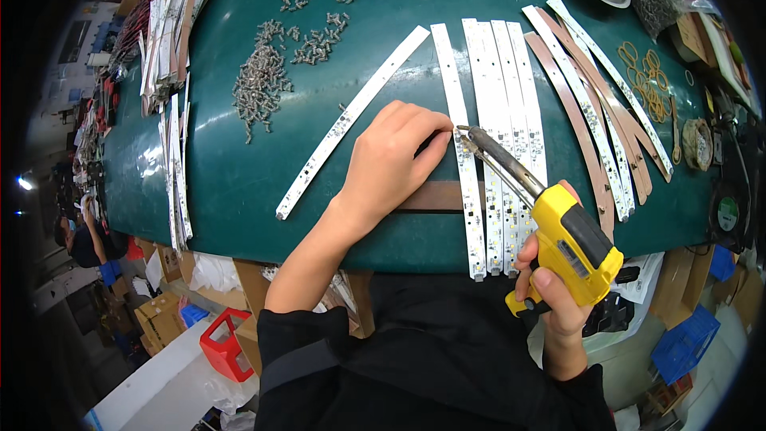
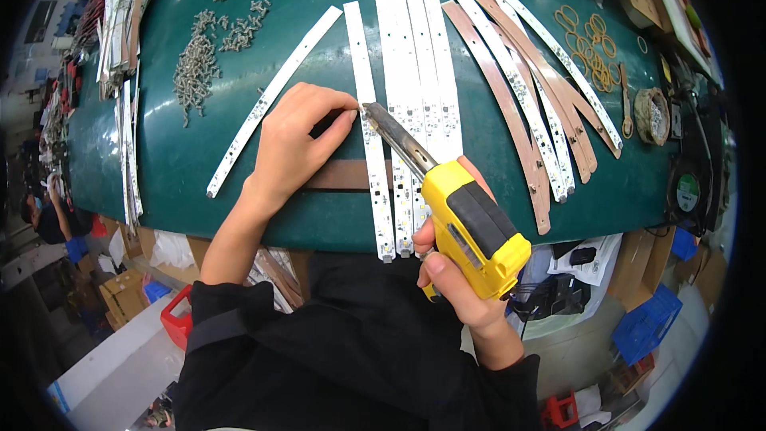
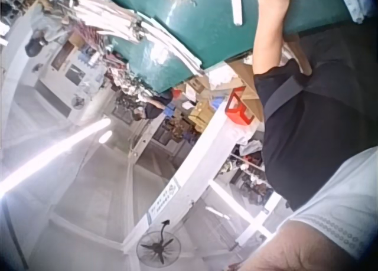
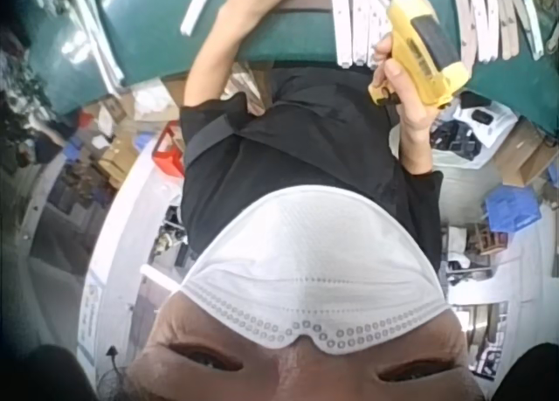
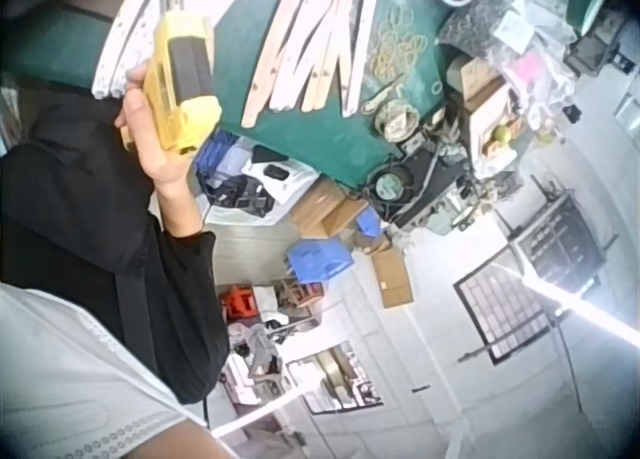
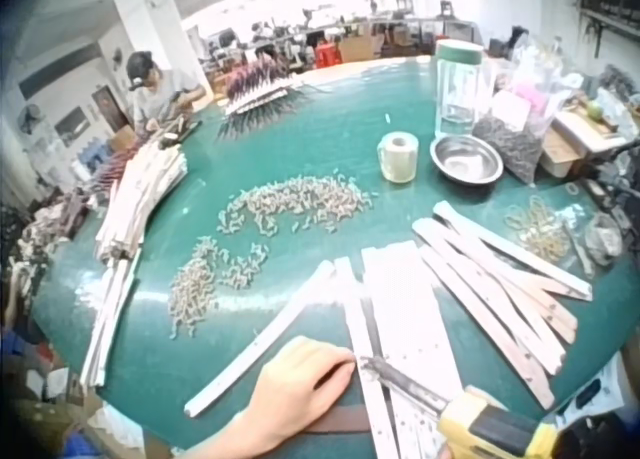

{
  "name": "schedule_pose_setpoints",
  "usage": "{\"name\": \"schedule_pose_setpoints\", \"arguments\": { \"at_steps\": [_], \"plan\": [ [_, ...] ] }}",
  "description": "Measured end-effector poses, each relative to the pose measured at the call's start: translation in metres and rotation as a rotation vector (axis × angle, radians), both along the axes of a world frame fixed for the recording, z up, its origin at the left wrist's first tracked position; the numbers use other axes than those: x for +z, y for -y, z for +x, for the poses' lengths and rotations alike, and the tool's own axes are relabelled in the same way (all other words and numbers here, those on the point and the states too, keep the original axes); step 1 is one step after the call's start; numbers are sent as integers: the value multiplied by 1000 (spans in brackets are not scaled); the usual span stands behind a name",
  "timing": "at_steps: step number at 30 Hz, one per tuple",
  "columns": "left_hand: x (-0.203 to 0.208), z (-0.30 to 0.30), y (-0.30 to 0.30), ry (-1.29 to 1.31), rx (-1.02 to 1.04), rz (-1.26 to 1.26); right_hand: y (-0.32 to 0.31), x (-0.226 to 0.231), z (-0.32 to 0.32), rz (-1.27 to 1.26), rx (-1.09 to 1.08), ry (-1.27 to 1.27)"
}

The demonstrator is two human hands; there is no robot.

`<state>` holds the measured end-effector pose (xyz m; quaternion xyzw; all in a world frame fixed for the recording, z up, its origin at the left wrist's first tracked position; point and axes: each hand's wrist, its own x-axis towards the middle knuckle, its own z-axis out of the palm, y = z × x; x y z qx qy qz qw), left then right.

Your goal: The person aligns LED strips on the table, places small electronic components onto each strip by hand, and solders them in place using a soldering gun.

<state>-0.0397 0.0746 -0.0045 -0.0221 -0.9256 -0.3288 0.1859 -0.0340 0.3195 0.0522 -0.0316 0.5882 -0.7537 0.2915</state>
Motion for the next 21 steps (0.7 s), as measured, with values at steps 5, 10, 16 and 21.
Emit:
{"name": "schedule_pose_setpoints", "arguments": {
  "at_steps": [5,10,16,21],
  "plan": [
    [-2,-1,0,-47,-6,14,0,4,0,10,-28,118],
    [-1,-2,1,-18,-26,-2,1,4,1,14,-20,105],
    [0,-4,-1,-41,-43,-58,1,4,1,15,-35,98],
    [-1,-3,-6,-61,-27,-120,0,5,2,22,-46,95]
  ]
}}
